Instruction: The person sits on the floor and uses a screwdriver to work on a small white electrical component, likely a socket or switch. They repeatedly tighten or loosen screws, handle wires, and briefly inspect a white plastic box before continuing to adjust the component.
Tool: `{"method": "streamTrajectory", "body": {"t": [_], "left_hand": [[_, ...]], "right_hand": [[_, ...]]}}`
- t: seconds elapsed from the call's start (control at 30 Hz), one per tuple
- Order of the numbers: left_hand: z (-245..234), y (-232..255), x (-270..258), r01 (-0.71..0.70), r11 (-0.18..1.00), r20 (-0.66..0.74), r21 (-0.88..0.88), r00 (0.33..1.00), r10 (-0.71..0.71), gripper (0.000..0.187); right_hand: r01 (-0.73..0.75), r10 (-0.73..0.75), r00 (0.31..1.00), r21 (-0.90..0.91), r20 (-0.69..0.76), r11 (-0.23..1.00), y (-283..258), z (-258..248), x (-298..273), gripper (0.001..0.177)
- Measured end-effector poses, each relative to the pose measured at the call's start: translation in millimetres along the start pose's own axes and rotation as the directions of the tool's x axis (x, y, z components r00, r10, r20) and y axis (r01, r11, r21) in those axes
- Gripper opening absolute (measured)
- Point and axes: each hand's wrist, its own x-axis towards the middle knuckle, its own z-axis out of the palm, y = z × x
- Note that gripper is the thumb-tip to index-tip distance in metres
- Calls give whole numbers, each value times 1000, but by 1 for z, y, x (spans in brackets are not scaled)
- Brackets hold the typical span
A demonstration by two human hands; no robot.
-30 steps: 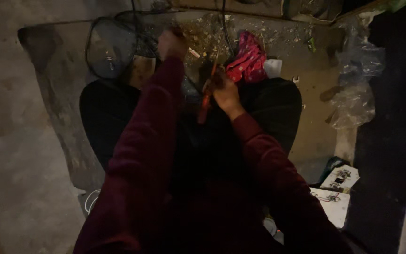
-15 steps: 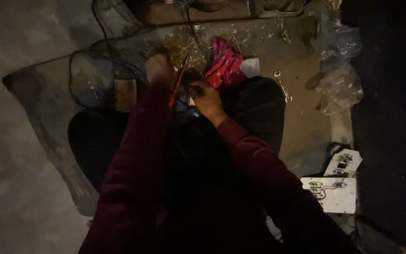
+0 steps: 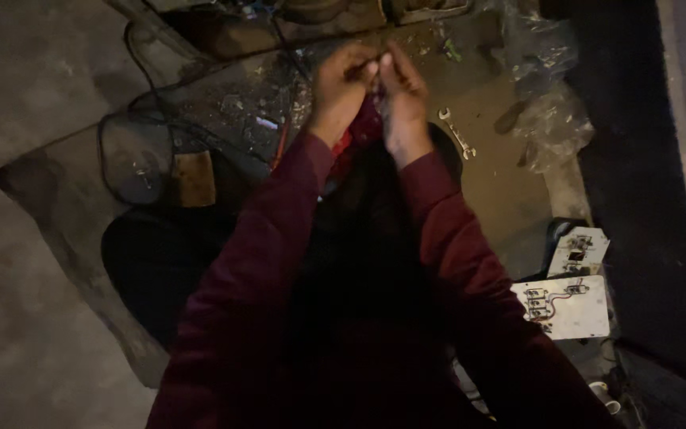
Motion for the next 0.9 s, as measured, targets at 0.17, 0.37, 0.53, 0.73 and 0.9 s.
{"method": "streamTrajectory", "body": {"t": [0.17, 0.37, 0.53, 0.73, 0.9], "left_hand": [[38, 18, 51, -143, 979, 80, 144, 988, 133, 32], [63, 30, 73, -172, 531, 39, 830, 967, 253, 37], [52, 15, 87, -257, 384, 143, 887, 943, 301, 37], [42, 11, 85, -299, 380, 195, 876, 937, 288, 51], [47, 15, 77, -123, 486, 136, 865, 991, 8, 60]], "right_hand": [[142, -143, 989, 24, 31, 990, -17, -46, 69, 33], [205, -220, 974, -214, -49, 955, -10, -105, 131, 47], [135, -135, 991, -49, -9, 990, -2, -110, 176, 31], [-209, 188, 978, 428, 91, 879, -7, -104, 195, 17], [-272, 249, 962, 518, 115, 811, -6, -90, 187, 20]]}}
